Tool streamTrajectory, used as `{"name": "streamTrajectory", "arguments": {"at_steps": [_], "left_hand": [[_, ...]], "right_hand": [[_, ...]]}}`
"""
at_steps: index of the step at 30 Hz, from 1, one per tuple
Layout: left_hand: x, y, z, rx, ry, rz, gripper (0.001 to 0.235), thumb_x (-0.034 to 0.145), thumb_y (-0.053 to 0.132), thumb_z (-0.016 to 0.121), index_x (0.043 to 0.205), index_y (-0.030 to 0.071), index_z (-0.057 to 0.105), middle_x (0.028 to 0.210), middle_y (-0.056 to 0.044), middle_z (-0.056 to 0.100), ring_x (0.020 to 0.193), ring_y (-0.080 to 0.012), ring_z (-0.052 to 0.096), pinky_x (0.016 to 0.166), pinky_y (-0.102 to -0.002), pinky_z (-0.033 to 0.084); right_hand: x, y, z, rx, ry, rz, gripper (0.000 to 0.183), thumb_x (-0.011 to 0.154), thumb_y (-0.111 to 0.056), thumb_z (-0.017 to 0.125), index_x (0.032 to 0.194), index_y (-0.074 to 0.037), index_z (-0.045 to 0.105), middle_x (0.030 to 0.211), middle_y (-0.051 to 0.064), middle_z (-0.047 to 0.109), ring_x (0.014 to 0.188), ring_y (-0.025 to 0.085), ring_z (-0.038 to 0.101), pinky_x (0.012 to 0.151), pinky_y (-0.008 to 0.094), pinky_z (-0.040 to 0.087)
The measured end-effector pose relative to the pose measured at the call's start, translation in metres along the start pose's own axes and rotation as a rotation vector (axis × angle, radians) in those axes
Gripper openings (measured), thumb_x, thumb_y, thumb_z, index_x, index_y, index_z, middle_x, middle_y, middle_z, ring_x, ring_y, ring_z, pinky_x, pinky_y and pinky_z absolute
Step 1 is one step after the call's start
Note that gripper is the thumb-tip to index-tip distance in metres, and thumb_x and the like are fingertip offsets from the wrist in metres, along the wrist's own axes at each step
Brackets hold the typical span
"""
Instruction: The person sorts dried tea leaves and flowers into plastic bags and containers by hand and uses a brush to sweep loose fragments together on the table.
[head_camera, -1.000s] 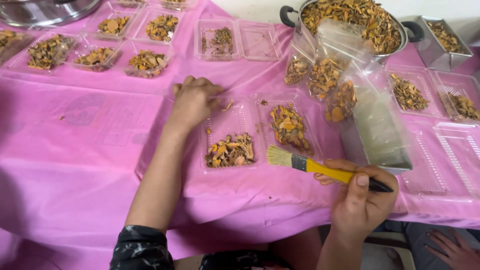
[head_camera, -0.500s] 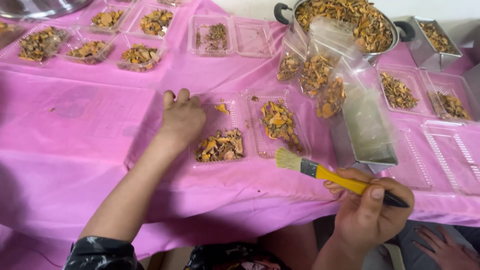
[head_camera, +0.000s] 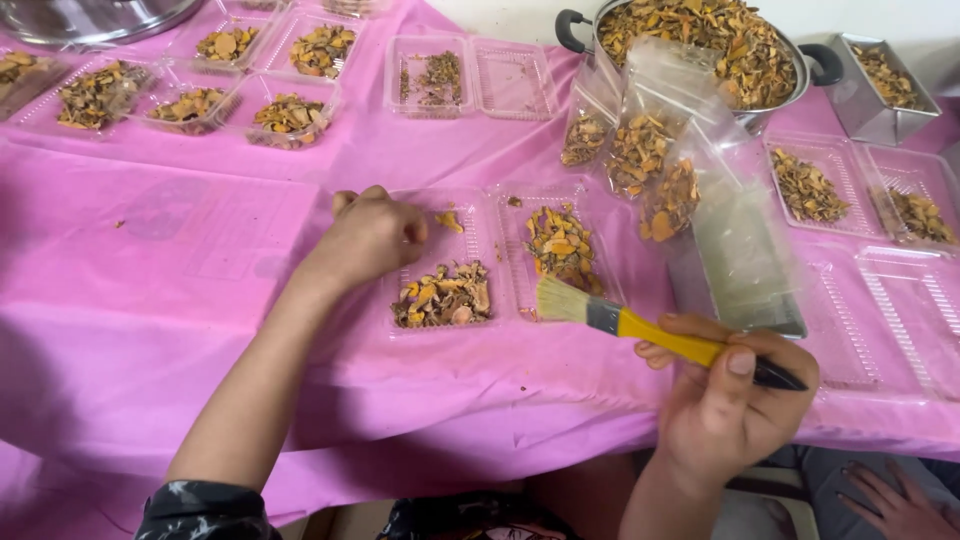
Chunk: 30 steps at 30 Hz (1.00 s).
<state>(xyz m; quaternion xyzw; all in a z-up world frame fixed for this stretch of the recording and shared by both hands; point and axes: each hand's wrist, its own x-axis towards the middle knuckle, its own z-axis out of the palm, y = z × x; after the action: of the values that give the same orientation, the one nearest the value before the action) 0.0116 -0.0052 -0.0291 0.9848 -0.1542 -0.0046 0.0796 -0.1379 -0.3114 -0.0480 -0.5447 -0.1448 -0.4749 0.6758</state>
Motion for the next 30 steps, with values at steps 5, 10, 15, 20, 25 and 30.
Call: {"name": "streamTrajectory", "arguments": {"at_steps": [5,10,15,20,25,30], "left_hand": [[-0.002,0.005,0.009,-0.803,0.327,0.243,0.018,0.084,0.011,0.082,0.102,0.015,0.079,0.095,-0.002,0.074,0.086,-0.0072,0.069,0.086,-0.022,0.054],[-0.022,0.026,-0.002,-0.853,0.453,0.331,0.038,0.080,0.002,0.081,0.117,0.011,0.076,0.093,-0.004,0.073,0.093,-0.0168,0.068,0.092,-0.030,0.052],[-0.026,0.026,0.000,-0.788,0.539,0.422,0.043,0.080,0.002,0.083,0.122,0.007,0.075,0.083,-0.006,0.077,0.092,-0.0248,0.066,0.091,-0.039,0.051],[-0.037,0.036,-0.006,-0.781,0.573,0.448,0.022,0.084,0.002,0.081,0.105,0.010,0.081,0.083,-0.006,0.076,0.092,-0.0230,0.062,0.090,-0.037,0.049],[-0.037,0.034,0.000,-0.799,0.595,0.489,0.021,0.083,0.000,0.081,0.103,0.008,0.080,0.081,-0.007,0.076,0.088,-0.0246,0.063,0.088,-0.039,0.050],[-0.029,0.033,-0.009,-0.873,0.662,0.511,0.020,0.085,0.004,0.082,0.104,0.009,0.080,0.086,-0.004,0.076,0.091,-0.0214,0.063,0.088,-0.036,0.051]], "right_hand": [[0.002,0.005,0.047,-0.028,-0.053,-0.241,0.025,0.110,-0.031,0.052,0.115,-0.009,0.040,0.088,0.027,0.066,0.073,0.032,0.071,0.072,0.036,0.057],[-0.017,0.021,0.067,0.012,-0.244,-0.215,0.017,0.103,-0.016,0.060,0.102,-0.001,0.052,0.090,0.026,0.072,0.076,0.035,0.076,0.069,0.040,0.065],[0.011,0.014,0.056,-0.035,-0.257,-0.336,0.024,0.102,-0.020,0.055,0.094,0.001,0.046,0.072,0.026,0.071,0.054,0.030,0.070,0.059,0.031,0.060],[-0.003,0.020,0.062,-0.060,-0.434,-0.108,0.013,0.101,-0.009,0.059,0.095,0.002,0.057,0.077,0.022,0.076,0.055,0.025,0.073,0.053,0.033,0.061],[0.009,0.009,0.066,-0.106,-0.258,-0.361,0.026,0.103,-0.022,0.054,0.090,0.000,0.055,0.077,0.018,0.073,0.059,0.020,0.069,0.059,0.027,0.056],[-0.001,0.024,0.052,-0.072,-0.430,-0.211,0.012,0.102,-0.007,0.057,0.099,0.003,0.052,0.084,0.022,0.076,0.061,0.026,0.075,0.060,0.032,0.061]]}}
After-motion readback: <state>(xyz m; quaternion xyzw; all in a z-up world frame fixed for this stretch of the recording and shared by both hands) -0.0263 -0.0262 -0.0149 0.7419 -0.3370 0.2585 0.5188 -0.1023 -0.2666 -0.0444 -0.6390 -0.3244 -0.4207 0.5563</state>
